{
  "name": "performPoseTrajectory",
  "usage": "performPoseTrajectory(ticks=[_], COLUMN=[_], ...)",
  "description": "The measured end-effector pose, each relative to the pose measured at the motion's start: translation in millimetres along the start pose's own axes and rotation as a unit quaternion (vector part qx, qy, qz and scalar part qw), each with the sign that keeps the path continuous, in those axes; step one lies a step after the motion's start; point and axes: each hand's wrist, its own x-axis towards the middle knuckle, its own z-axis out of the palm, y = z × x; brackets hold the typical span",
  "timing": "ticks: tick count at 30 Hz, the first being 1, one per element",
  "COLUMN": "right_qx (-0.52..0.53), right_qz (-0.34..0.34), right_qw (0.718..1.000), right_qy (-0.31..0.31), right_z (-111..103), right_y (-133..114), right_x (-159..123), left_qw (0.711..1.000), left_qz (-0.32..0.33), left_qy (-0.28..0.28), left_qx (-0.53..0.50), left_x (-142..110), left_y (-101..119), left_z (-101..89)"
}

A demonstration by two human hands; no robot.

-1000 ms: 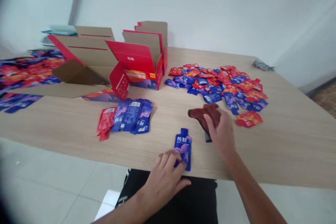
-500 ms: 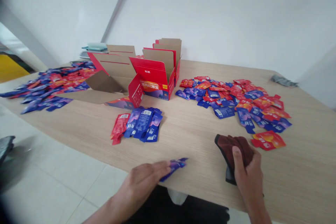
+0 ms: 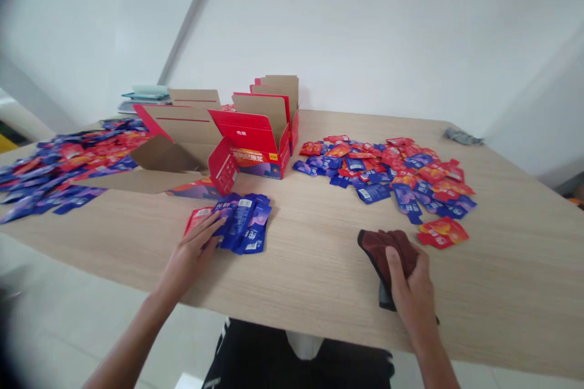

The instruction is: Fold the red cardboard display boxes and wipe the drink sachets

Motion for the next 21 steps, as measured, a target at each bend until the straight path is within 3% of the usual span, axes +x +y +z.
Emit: performPoseTrajectory(ticks=[5, 17, 21], right_qx=[0.022, 0.031, 0.041], right_qz=[-0.026, -0.109, -0.099], right_qw=[0.999, 0.993, 0.993], right_qy=[0.001, -0.039, -0.044], right_z=[3, 2, -4], right_y=[1, -2, 3], right_x=[1, -8, -17], left_qw=[1.0, 0.997, 0.995], left_qz=[-0.002, 0.025, 0.026], left_qy=[-0.015, 0.03, 0.033], left_qx=[0.015, 0.061, 0.089], left_x=[-14, -15, -18], left_y=[-14, -4, -2], left_z=[11.8, 9.6, 8.2])
